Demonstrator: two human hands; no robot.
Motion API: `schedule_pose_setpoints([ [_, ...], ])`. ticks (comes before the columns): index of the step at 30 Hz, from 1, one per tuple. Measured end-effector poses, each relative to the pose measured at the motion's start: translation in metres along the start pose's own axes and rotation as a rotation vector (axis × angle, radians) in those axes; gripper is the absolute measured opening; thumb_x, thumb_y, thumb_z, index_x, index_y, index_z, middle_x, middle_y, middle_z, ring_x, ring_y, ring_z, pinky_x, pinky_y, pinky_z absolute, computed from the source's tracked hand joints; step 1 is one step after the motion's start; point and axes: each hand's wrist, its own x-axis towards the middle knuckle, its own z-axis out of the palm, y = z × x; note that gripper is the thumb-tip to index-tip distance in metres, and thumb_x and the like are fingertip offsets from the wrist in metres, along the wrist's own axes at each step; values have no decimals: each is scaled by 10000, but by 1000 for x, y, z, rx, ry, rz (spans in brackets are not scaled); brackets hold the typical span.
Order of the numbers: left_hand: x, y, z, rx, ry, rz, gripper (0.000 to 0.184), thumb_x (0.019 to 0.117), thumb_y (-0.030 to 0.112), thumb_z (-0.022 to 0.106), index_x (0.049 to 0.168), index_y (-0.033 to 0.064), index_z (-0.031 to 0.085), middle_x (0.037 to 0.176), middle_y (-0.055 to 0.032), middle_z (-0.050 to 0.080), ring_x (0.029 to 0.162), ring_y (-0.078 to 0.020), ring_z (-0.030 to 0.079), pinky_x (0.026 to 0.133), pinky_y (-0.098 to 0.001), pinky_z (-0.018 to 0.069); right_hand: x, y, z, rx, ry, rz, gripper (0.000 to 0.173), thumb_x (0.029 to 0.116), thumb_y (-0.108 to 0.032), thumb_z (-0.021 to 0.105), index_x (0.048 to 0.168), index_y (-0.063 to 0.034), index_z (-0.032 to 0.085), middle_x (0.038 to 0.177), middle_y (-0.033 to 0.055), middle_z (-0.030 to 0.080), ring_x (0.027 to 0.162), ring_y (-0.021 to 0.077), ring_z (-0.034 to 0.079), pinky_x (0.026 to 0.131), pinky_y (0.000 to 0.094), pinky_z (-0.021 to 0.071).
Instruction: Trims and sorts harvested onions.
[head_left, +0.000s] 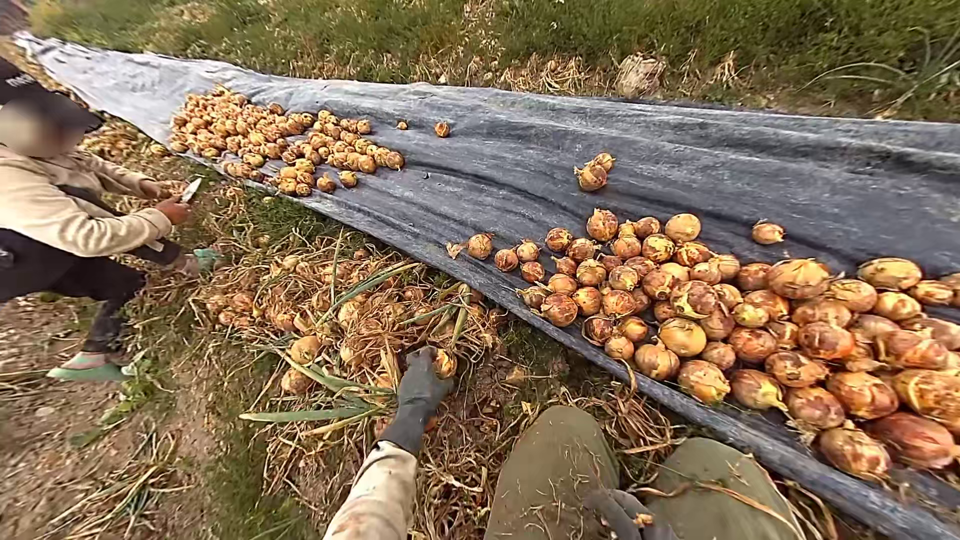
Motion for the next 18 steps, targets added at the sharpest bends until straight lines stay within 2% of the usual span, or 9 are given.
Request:
schedule_pose_setpoints([
  [2,-34,-9,9,-93,-44,45,657,804,315,800,1401,182,561,1421,-186,554,1142,-369,665,906,-569,585,13,-14,-14,195,-227,217,325,1076,-229,459,1315,-169,671,1231,119,692,1009,269,703,882,489,577],
  [3,-46,-11,15,-100,-99,70,730,813,337,795,1469,190,510,1437,-188,548,1200,-369,639,962,-567,562,21,-14,-15,320,-292,303,388,1095,-354,403,1281,-174,692,1091,90,706,839,218,682,756,451,572],
  [4,-51,-8,23,-61,-158,109,881,794,409,815,1558,218,419,1468,-204,527,1253,-387,606,1011,-574,537,28,-15,-18,385,-345,332,444,1094,-424,383,1273,-162,693,1017,90,702,775,210,665,719,447,563],
  [5,-52,-3,32,29,-207,156,1014,766,493,818,1615,246,323,1464,-210,533,1260,-398,597,1025,-578,521,32,-17,-21,390,-395,336,469,1093,-447,374,1292,-149,677,991,93,702,776,212,668,742,452,564],
  [7,-52,12,50,177,-270,197,1073,738,538,826,1624,238,301,1406,-220,583,1204,-420,631,972,-607,538,31,-20,-25,385,-468,344,485,1094,-473,362,1346,-160,633,997,75,687,807,202,658,796,445,556],
  [10,-68,25,57,102,-377,196,990,764,535,781,1589,182,363,1444,-193,568,1237,-397,623,979,-630,530,10,-27,-24,466,-331,346,471,1075,-450,418,1361,-151,643,1007,86,712,740,185,662,726,430,573],
  [12,-91,26,51,-105,-369,264,974,758,604,767,1554,176,405,1402,-127,622,1247,-303,638,1044,-566,519,2,-20,-21,488,-234,343,456,1089,-431,384,1339,-165,658,930,80,692,650,179,624,621,413,558],
  [14,-126,17,36,-443,-297,267,1007,708,588,837,1531,179,425,1331,-93,657,1195,-210,662,1041,-473,546,0,-14,-16,451,-182,357,463,1090,-440,360,1304,-166,667,905,65,683,642,174,619,604,408,554],
  [18,-204,6,-29,-1017,-214,323,1075,656,303,962,1546,161,376,1381,-76,616,1195,-141,656,1002,-364,591,27,-23,-7,291,-274,271,531,1036,-578,423,1385,-230,623,1193,40,715,1031,170,697,923,457,565],
])
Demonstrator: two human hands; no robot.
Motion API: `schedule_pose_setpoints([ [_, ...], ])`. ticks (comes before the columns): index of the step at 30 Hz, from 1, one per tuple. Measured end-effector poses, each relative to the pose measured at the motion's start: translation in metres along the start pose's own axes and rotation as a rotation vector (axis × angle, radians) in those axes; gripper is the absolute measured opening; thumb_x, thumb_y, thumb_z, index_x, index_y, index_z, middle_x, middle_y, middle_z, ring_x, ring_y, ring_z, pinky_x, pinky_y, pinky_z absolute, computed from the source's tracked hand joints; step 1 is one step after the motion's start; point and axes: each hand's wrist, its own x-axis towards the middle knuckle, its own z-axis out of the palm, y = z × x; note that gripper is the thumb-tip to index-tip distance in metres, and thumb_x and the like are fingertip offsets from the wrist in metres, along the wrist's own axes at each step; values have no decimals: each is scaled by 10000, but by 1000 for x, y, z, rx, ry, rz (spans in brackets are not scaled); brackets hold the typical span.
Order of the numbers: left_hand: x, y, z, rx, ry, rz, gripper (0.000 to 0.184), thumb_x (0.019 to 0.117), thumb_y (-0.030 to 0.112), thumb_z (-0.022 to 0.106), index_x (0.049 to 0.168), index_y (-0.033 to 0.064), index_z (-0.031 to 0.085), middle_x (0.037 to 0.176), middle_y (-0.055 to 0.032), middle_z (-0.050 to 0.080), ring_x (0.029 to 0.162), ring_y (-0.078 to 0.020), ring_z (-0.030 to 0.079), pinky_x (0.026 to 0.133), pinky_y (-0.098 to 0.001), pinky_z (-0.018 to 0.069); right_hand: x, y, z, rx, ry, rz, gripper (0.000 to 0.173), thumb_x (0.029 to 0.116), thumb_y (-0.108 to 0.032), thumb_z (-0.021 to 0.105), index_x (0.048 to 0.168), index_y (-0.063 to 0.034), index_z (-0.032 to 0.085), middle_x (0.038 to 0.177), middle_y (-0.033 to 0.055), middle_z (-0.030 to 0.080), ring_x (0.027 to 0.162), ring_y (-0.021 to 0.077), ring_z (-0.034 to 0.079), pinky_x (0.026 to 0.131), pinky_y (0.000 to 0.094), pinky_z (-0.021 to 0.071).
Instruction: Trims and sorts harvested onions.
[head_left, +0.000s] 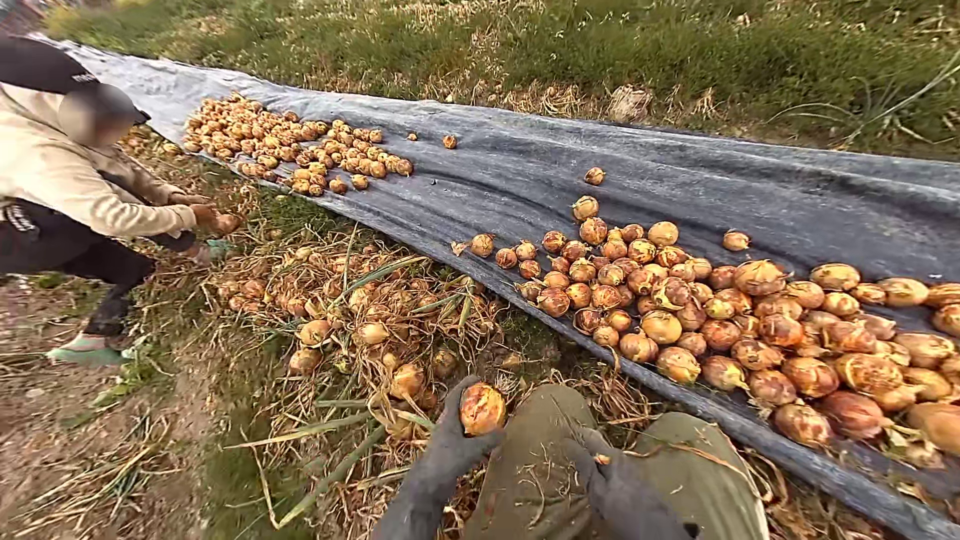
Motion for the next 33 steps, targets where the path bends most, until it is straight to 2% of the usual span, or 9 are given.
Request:
schedule_pose_setpoints([
  [5,-57,53,-1,187,-95,335,1073,683,278,973,1564,93,388,1467,-110,565,1305,-178,596,1103,-371,535,5,-57,27,369,-42,-179,543,1020,-577,472,1287,-130,623,898,23,675,710,110,644,657,348,579],
  [8,-76,69,-5,570,-122,232,1104,684,523,926,1600,284,359,1454,-69,586,1228,-190,651,990,-471,590,-12,-67,37,398,58,-190,598,1055,-583,368,1225,-85,652,965,15,710,877,76,692,800,337,602],
  [12,-104,89,-6,353,-316,-88,993,703,508,919,1536,237,452,1318,-1,687,1172,-127,680,1024,-417,573,-16,-51,36,208,25,-425,458,1091,-427,385,1256,-132,694,1111,16,745,1062,75,692,969,334,568],
  [16,-117,68,-5,-116,-407,-391,562,864,283,822,1346,105,593,1029,-72,748,755,-135,704,665,-312,596,-18,-35,31,-42,170,-727,480,1086,-442,397,1304,-127,686,1055,79,767,935,166,745,811,418,617],
  [20,-107,74,-19,-110,-229,-392,168,1007,214,651,1092,69,641,780,-53,734,418,-71,506,396,-212,412,-19,-31,19,53,116,-257,492,1092,-441,339,1362,-159,638,1002,52,726,838,145,697,791,379,597],
  [23,-95,96,-21,271,-131,-240,271,1059,347,549,977,117,666,717,16,704,489,-91,558,485,-273,466,-13,-34,17,-259,-192,-40,740,1023,-666,327,1248,-41,654,1063,213,707,1054,378,687,931,591,520],
  [26,-88,111,-17,705,-139,-110,358,1025,435,540,1202,177,713,1008,-1,760,933,-162,729,886,-444,592,-9,-34,36,-160,-183,-116,717,978,-721,393,1131,-93,703,977,143,719,976,296,704,870,538,551],
  [31,-70,109,14,943,-471,-71,470,1083,442,404,1087,57,674,1054,-155,707,1020,-335,694,889,-566,541,-10,-42,43,196,-106,113,734,994,-712,360,1272,-84,618,1045,146,680,892,264,692,778,512,575],
  [33,-65,114,28,940,-591,-59,514,1089,438,418,1158,2,682,1134,-213,711,1105,-392,680,962,-599,505,-15,-46,38,228,-123,148,731,1037,-626,372,1454,-41,506,1243,224,637,1079,326,663,907,559,536],
])
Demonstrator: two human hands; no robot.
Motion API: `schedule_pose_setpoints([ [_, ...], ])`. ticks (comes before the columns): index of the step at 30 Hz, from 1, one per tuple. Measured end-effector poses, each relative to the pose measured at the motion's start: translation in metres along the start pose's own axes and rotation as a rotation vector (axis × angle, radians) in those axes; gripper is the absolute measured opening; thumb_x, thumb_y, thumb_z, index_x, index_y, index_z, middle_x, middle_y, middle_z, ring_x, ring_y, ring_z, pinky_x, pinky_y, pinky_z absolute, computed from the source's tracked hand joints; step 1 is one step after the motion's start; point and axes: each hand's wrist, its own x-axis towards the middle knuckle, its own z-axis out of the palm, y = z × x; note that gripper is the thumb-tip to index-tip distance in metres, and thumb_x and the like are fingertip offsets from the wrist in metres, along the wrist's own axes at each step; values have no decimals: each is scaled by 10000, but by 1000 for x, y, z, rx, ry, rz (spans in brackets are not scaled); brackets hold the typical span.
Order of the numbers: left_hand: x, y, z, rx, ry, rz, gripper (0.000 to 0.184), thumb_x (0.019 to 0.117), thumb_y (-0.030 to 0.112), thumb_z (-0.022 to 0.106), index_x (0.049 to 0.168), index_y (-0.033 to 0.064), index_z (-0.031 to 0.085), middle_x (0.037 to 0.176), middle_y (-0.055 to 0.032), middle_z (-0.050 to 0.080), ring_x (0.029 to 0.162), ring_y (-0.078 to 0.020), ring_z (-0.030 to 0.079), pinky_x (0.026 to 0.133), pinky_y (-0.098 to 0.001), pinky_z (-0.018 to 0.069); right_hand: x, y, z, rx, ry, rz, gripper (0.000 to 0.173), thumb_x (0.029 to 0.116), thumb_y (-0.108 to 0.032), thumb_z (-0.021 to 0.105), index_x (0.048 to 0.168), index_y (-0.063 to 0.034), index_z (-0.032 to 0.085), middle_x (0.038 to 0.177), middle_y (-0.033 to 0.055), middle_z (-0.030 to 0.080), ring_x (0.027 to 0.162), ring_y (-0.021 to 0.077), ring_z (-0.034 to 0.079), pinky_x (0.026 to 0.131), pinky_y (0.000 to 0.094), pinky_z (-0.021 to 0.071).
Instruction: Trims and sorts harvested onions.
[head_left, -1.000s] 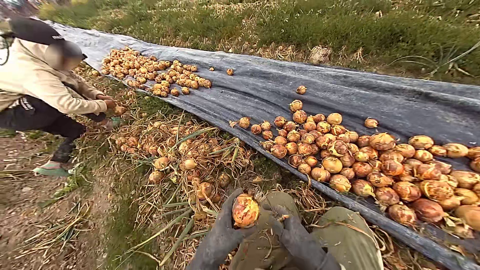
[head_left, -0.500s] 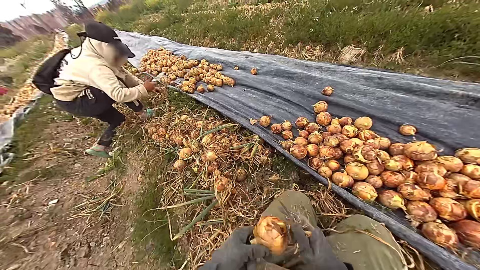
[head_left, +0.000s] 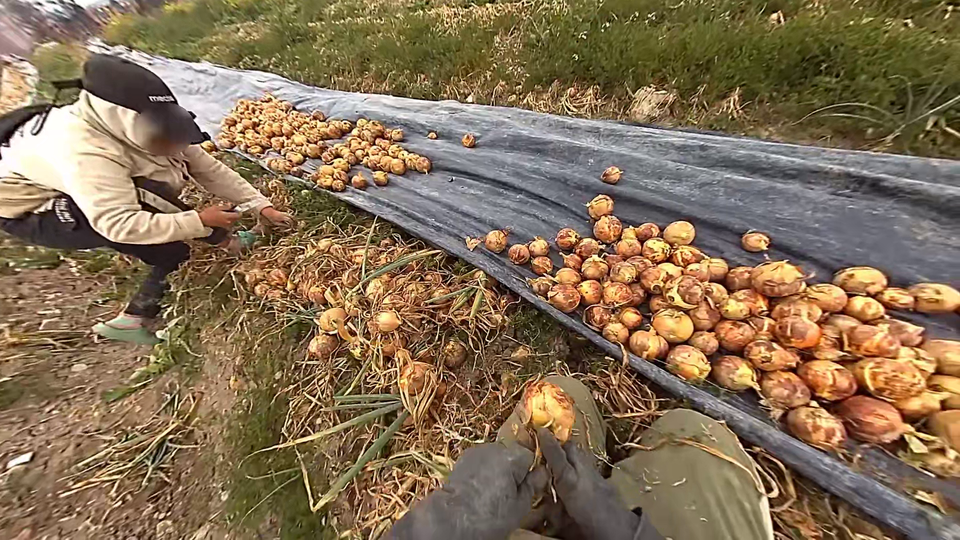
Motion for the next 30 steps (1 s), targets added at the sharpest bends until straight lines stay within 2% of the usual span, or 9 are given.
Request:
schedule_pose_setpoints([
  [3,14,-3,-17,78,37,35,503,1092,411,413,1136,8,711,1098,-231,727,1049,-421,700,890,-618,534,14,6,-12,-53,170,-246,567,1026,-544,489,1261,-56,657,1074,91,726,995,140,704,905,368,578],
  [5,14,7,-59,76,-100,-330,480,1131,322,347,1341,-7,626,1351,-272,628,1283,-437,593,1048,-603,455,38,6,-38,-235,397,-549,557,1025,-518,452,938,-68,768,809,67,724,780,164,710,733,404,589],
  [7,33,-37,-53,3,-52,-527,468,1134,319,333,1437,42,558,1455,-235,562,1367,-401,532,1107,-585,414,56,-17,-78,-353,543,-569,617,1028,-561,389,849,-67,712,687,66,627,654,204,646,618,440,549],
  [9,80,-135,-3,-97,303,-535,454,1058,400,457,1219,48,695,1185,-217,704,1116,-384,685,917,-597,554,71,-38,-111,-394,582,-464,591,1000,-629,412,1125,-122,691,819,91,677,739,255,681,663,524,560],
  [11,116,-179,3,-346,442,-769,549,1021,484,551,1314,29,642,1281,-231,663,1224,-391,632,1021,-604,506,76,-46,-124,-334,581,-386,607,992,-638,458,1461,-261,540,1091,93,723,926,255,717,802,569,578],
  [16,151,-236,8,-391,568,-992,768,850,636,700,1274,-2,638,1243,-224,673,1172,-382,654,972,-595,540,56,-17,-96,-180,514,-277,578,1003,-551,514,1365,-112,610,901,61,705,706,161,672,656,428,590],
  [20,156,-260,12,-359,581,-1078,891,758,707,736,1357,64,592,1225,-196,695,1161,-369,668,960,-607,542,35,16,-72,-159,110,-22,555,1044,-460,505,1477,-112,523,1180,119,704,998,247,705,920,479,565],
  [24,129,-252,22,-266,672,-862,967,649,574,870,1440,127,540,1245,-173,693,1169,-373,659,998,-600,523,32,36,-43,-221,125,-103,507,1035,-522,479,1365,-176,645,1182,71,727,1071,208,698,962,485,547],
  [30,28,-167,51,-312,727,-244,1059,623,313,922,1525,105,408,1439,-119,579,1301,-222,594,1114,-424,500,35,-43,-10,-96,-105,30,524,1059,-537,424,1347,-151,629,1061,96,688,855,214,654,762,443,539],
])
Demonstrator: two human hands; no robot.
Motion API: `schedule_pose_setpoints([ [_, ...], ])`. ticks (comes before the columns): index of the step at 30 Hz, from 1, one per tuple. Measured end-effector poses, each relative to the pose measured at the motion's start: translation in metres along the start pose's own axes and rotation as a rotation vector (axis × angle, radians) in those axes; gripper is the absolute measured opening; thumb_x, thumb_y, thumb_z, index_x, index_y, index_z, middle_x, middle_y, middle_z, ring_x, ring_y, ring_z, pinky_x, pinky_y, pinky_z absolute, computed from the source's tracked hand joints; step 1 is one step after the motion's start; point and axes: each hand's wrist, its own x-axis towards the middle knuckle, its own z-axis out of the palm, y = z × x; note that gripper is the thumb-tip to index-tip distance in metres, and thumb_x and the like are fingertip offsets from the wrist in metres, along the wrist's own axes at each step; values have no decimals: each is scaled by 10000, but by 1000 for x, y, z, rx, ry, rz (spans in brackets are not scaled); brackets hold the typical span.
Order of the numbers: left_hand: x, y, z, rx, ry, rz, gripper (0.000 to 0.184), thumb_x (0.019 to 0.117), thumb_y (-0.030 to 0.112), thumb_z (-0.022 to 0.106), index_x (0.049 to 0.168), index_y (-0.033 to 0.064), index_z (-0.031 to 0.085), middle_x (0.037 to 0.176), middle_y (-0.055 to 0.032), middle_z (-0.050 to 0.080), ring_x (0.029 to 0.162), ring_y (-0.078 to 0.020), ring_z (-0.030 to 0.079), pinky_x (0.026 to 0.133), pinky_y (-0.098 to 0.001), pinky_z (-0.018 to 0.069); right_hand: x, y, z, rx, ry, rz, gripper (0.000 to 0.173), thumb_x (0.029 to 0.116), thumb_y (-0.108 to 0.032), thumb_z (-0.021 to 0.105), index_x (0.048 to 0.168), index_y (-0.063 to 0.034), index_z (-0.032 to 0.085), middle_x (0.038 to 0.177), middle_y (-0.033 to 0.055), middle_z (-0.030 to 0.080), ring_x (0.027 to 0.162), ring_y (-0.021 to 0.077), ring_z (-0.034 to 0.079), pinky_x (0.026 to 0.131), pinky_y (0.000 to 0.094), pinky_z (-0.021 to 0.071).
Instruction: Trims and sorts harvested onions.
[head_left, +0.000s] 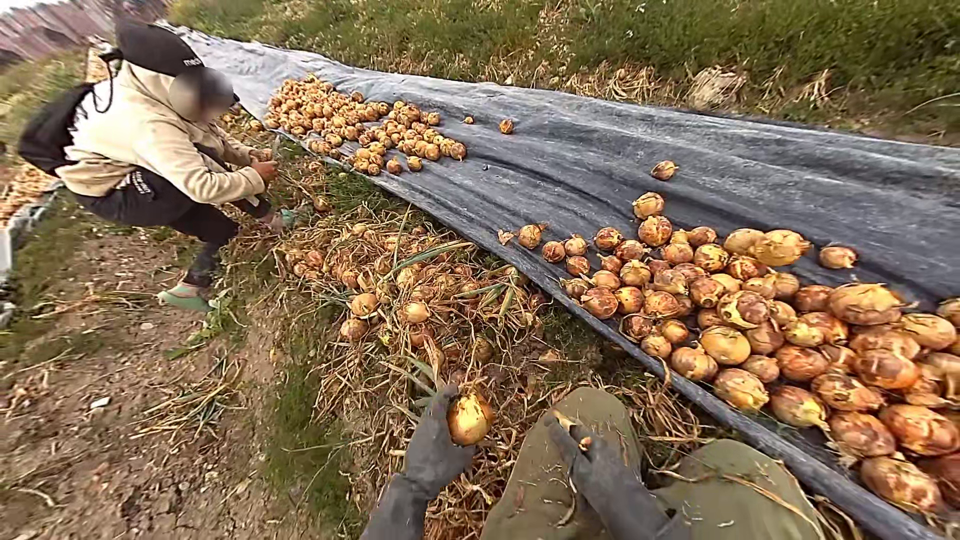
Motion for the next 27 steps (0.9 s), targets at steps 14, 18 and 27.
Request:
schedule_pose_setpoints([
  [14,-67,81,-9,-590,216,191,1121,564,258,994,1472,-6,393,1392,-148,577,1249,-158,609,1055,-307,545,-11,-4,21,16,12,-365,593,1022,-563,484,1499,-212,516,1217,45,692,907,130,682,797,373,573],
  [18,-64,88,-43,-353,157,530,941,656,244,949,1470,139,488,1453,-120,553,1380,-256,512,1148,-450,480,-25,-14,22,60,25,-521,699,956,-626,542,1451,-133,533,1200,45,694,1006,82,675,872,338,573],
  [27,-82,83,-61,-455,-466,55,1073,644,307,965,1549,206,397,1325,-32,665,1165,-124,677,1014,-372,590,-20,5,39,-98,198,-824,494,1099,-424,348,1381,-146,643,1187,35,744,1078,107,708,945,363,589],
])
